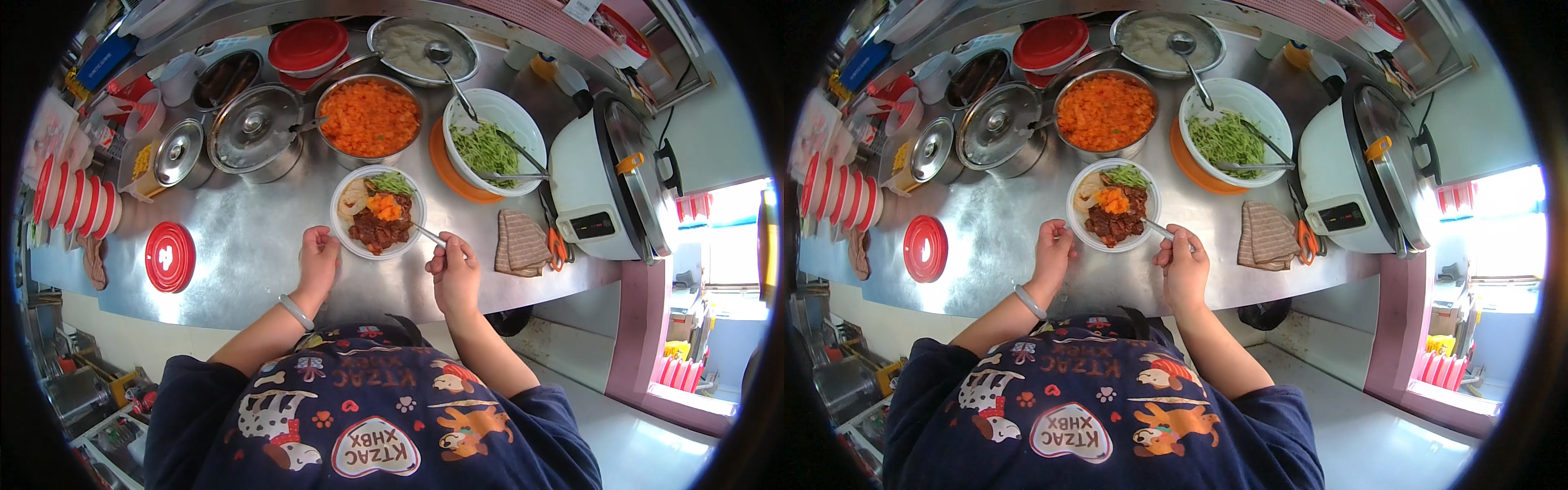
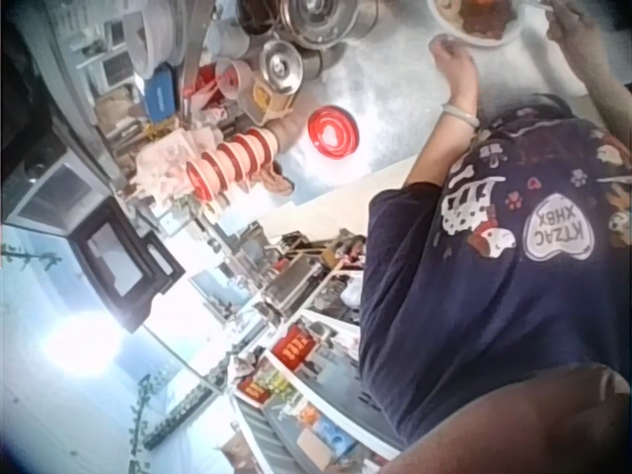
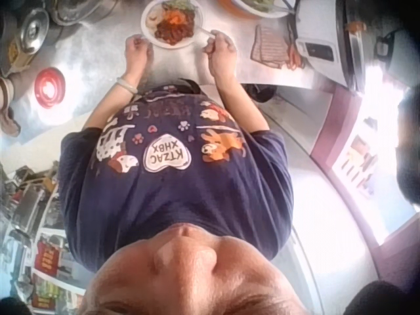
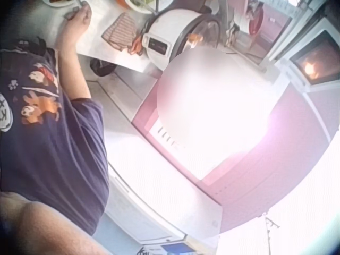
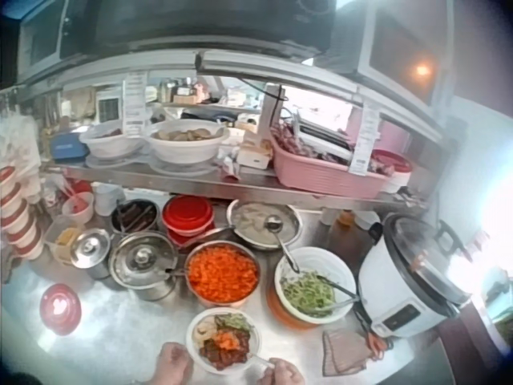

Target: The person assembles a takeout bowl by adding cooked meat, shredded vegetables, and a dark sauce from various containers. They then cover the bowl, place it in a microwave, and later remove it to pack it into a plastic bag.

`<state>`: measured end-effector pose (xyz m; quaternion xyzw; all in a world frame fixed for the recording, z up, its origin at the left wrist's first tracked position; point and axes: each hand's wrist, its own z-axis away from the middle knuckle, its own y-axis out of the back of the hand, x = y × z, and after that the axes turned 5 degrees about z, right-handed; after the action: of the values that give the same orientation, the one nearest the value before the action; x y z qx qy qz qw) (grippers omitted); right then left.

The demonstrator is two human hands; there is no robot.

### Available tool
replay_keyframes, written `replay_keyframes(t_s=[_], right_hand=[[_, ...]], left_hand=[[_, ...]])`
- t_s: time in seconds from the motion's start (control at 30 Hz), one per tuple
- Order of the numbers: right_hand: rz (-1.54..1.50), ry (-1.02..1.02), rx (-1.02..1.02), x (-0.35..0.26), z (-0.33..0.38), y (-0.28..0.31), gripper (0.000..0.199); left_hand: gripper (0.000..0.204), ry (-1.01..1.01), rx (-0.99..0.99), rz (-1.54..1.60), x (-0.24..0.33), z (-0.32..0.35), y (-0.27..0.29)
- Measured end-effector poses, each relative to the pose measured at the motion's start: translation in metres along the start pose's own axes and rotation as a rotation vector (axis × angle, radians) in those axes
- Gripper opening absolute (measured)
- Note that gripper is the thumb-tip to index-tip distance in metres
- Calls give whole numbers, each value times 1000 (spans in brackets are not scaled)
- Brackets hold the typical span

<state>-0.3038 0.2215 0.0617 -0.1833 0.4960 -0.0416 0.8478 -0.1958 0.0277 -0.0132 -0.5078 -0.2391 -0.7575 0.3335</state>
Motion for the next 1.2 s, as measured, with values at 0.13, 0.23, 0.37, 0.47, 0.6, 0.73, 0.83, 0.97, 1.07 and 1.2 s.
replay_keyframes(t_s=[0.13,0.23,0.37,0.47,0.6,0.73,0.83,0.97,1.07,1.2], right_hand=[[52,-6,-4,-1,0,1,25],[92,-80,-12,9,6,-3,25],[202,1,-45,26,15,-8,23],[520,287,-135,33,20,-9,19],[935,695,-272,39,22,-7,18],[982,751,-308,43,23,-7,23],[993,802,-314,44,23,-9,25],[988,816,-279,37,26,-11,24],[923,694,-220,30,31,-8,20],[946,761,-212,30,30,-7,16]], left_hand=[[23,227,-99,395,3,-6,2],[20,350,-192,544,5,-8,2],[16,384,-182,579,5,-5,0],[15,389,-191,606,3,-1,-1],[14,386,-231,602,2,-1,1],[14,389,-251,584,2,-3,4],[15,391,-258,575,3,-4,4],[15,387,-270,569,3,-4,5],[16,396,-258,559,3,-4,5],[16,393,-264,556,2,-5,4]])
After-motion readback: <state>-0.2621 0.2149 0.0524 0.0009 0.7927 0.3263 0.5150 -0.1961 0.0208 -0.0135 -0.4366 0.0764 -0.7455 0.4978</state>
